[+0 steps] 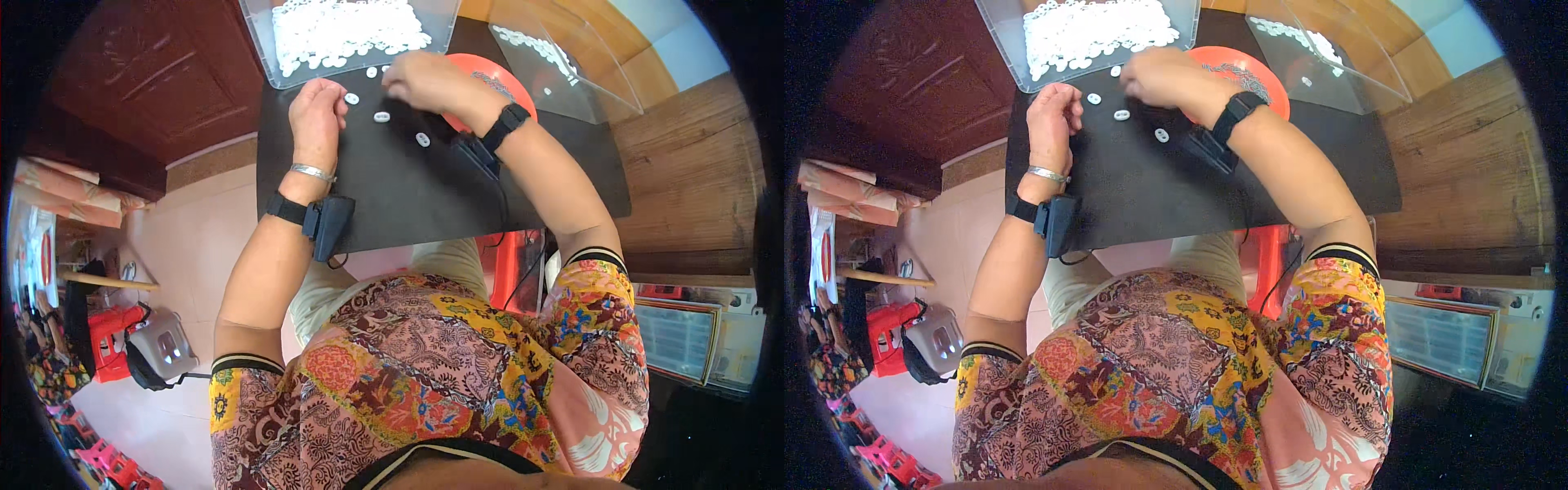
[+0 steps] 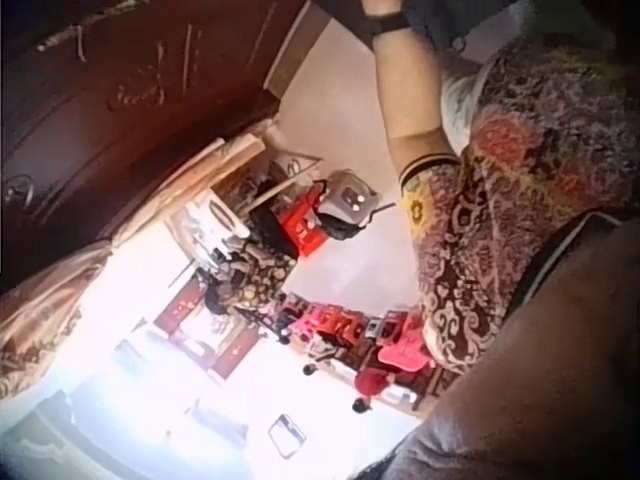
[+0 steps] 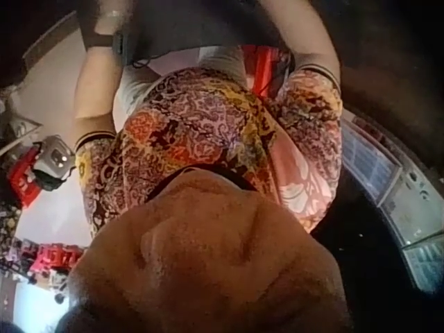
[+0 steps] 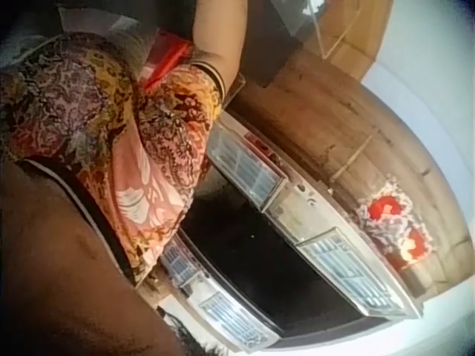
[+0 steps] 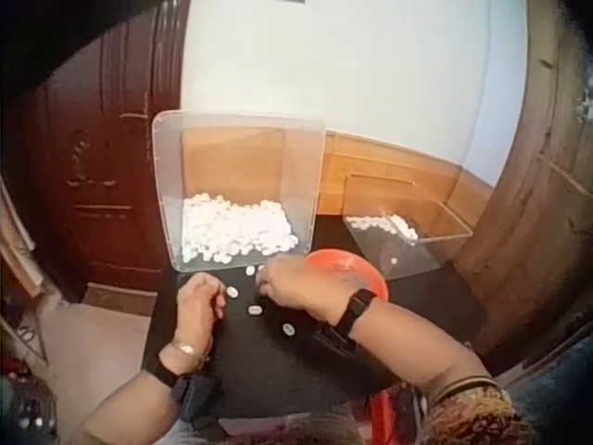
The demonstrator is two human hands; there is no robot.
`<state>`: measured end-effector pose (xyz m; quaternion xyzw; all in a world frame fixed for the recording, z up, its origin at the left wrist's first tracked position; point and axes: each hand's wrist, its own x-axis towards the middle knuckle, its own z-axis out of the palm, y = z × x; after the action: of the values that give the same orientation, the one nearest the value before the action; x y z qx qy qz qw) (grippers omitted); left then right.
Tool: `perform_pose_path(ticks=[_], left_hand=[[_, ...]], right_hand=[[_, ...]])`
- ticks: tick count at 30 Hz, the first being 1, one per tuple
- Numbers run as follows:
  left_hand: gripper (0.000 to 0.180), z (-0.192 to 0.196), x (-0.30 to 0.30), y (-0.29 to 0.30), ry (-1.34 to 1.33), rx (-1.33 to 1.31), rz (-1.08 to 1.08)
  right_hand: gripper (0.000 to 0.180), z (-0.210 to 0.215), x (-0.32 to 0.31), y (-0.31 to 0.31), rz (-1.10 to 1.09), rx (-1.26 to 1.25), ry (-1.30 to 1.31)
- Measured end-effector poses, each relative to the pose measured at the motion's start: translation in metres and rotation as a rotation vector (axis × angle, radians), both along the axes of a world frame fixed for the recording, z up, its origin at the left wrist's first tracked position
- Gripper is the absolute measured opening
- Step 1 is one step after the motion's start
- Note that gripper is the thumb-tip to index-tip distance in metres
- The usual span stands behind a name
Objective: Assembling small metal pins into white circular plastic components at a workbench.
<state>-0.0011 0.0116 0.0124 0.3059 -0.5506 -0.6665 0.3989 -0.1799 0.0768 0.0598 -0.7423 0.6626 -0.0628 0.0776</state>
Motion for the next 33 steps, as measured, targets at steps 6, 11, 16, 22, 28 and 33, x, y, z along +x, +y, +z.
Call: perform_pose_path(ticks=[6, 11, 16, 22, 28, 33], left_hand=[[0.015, -0.013, -0.005, -0.018, 0.029, -0.025, 0.206], [0.019, -0.005, -0.004, -0.013, 0.065, 0.089, 0.206], [0.023, -0.009, 0.0, -0.015, 0.084, 0.156, 0.205], [0.025, -0.01, -0.003, -0.015, 0.123, 0.151, 0.187], [0.027, -0.011, -0.003, -0.018, 0.12, 0.157, 0.22], [0.03, -0.01, 0.0, -0.02, 0.142, 0.177, 0.235]], right_hand=[[0.018, 0.007, -0.039, -0.032, -0.273, -0.038, 0.588], [0.019, -0.002, -0.026, -0.036, -0.181, -0.01, 0.611], [0.028, -0.004, 0.0, -0.051, -0.071, 0.113, 0.262], [0.036, 0.002, -0.025, -0.109, -0.15, -0.046, 0.28], [0.034, -0.007, -0.04, -0.146, -0.198, -0.16, 0.404], [0.036, -0.008, -0.024, -0.143, -0.138, -0.054, 0.457]])
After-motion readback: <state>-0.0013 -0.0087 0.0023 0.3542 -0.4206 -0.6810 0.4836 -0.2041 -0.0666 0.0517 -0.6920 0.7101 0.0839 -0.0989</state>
